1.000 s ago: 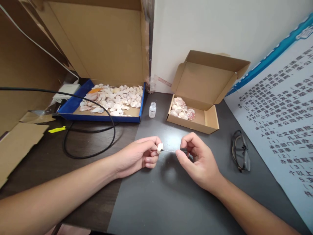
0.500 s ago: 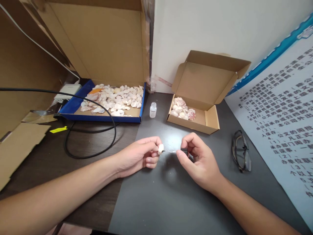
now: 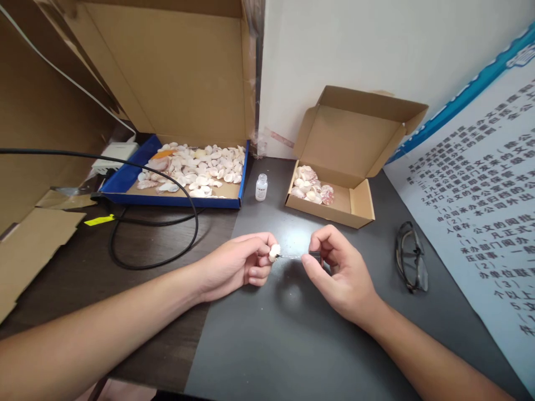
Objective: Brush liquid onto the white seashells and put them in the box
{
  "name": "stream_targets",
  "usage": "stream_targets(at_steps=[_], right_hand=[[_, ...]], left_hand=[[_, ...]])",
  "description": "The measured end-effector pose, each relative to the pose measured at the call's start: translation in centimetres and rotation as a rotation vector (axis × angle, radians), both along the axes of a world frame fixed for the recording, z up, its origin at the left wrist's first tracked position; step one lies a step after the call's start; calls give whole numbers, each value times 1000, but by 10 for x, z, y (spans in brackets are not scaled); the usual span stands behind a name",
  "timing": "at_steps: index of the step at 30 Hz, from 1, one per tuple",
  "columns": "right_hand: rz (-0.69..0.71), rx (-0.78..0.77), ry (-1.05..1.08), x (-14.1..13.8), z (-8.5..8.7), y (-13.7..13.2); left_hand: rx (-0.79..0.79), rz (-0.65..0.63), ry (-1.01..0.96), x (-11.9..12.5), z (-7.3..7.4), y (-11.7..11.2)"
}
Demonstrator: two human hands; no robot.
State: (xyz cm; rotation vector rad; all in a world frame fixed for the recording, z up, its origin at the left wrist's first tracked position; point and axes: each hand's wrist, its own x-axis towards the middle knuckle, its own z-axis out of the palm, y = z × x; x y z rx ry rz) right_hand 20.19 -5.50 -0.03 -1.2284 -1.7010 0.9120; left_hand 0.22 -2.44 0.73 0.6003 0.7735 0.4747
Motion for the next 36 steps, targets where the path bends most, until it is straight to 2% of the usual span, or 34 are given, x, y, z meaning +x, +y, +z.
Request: stream_targets(at_steps=[31, 36], right_hand=[[30, 47, 0, 1, 0, -1], [-17, 79, 66, 1, 2, -1]], left_hand=[[3, -15, -32, -1, -1, 1], [7, -14, -34, -2, -3, 0]])
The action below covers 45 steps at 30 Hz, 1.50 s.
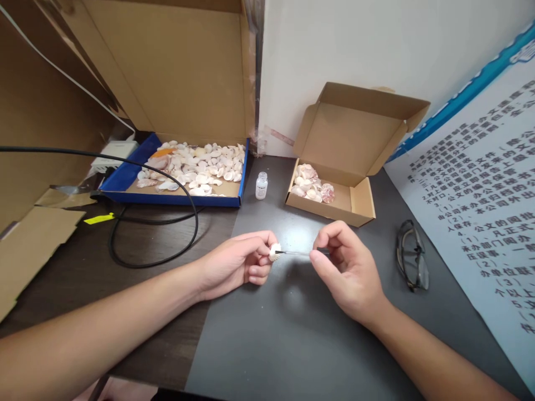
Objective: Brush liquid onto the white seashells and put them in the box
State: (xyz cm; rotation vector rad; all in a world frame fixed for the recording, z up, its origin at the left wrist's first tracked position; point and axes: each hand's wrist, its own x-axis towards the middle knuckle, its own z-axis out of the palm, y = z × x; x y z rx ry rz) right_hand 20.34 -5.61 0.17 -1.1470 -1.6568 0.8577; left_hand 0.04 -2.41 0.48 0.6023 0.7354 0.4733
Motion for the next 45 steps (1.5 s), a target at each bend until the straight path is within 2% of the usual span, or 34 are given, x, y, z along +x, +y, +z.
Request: stream_targets(at_steps=[8, 30, 45], right_hand=[[-18, 45, -95, 1, -1, 2], [25, 3, -87, -2, -4, -1], [25, -19, -103, -1, -3, 0]], left_hand=[[8, 9, -7, 0, -1, 0], [26, 49, 8, 1, -1, -2], [23, 17, 26, 2, 3, 0]])
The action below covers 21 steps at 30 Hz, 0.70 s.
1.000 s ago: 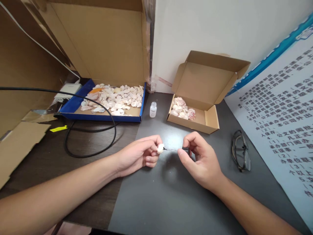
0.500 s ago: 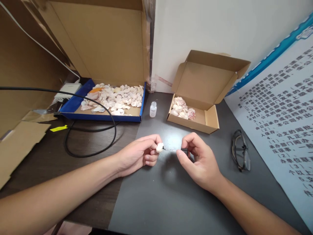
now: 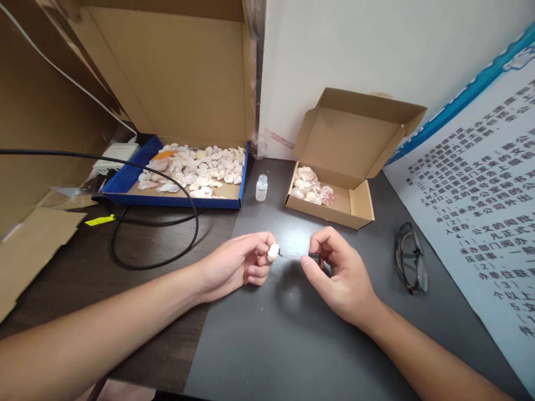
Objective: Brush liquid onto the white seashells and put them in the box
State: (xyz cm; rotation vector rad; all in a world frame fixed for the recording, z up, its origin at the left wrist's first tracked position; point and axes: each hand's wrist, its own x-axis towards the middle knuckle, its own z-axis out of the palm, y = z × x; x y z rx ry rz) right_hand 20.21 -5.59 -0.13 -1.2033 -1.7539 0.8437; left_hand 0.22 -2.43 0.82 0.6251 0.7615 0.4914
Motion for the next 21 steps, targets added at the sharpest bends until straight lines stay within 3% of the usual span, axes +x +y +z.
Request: stream_targets(at_steps=[16, 21], right_hand=[[1, -9, 1, 1, 0, -1], [-17, 58, 57, 3, 2, -2]], left_hand=[[-2, -1, -6, -1, -2, 0], [-3, 4, -7, -1, -2, -1]])
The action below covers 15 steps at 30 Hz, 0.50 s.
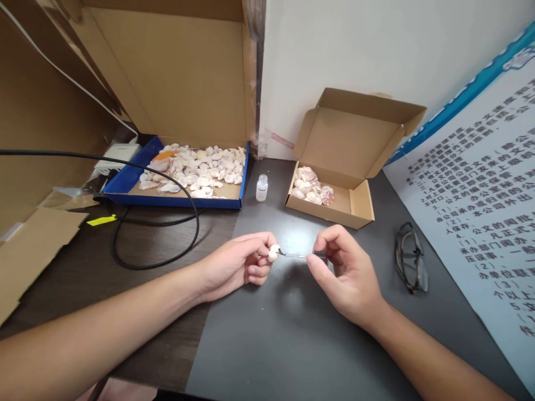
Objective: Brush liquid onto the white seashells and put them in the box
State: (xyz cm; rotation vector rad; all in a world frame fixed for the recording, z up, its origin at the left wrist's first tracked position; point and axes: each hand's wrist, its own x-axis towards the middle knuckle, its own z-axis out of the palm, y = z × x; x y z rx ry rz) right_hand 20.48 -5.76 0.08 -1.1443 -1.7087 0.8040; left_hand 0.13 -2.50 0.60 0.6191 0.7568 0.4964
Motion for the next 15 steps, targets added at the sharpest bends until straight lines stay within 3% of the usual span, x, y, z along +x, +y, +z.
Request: stream_targets(at_steps=[15], right_hand=[[-13, 24, -74, -2, 2, 2]], left_hand=[[-4, 13, 15, 2, 0, 0]])
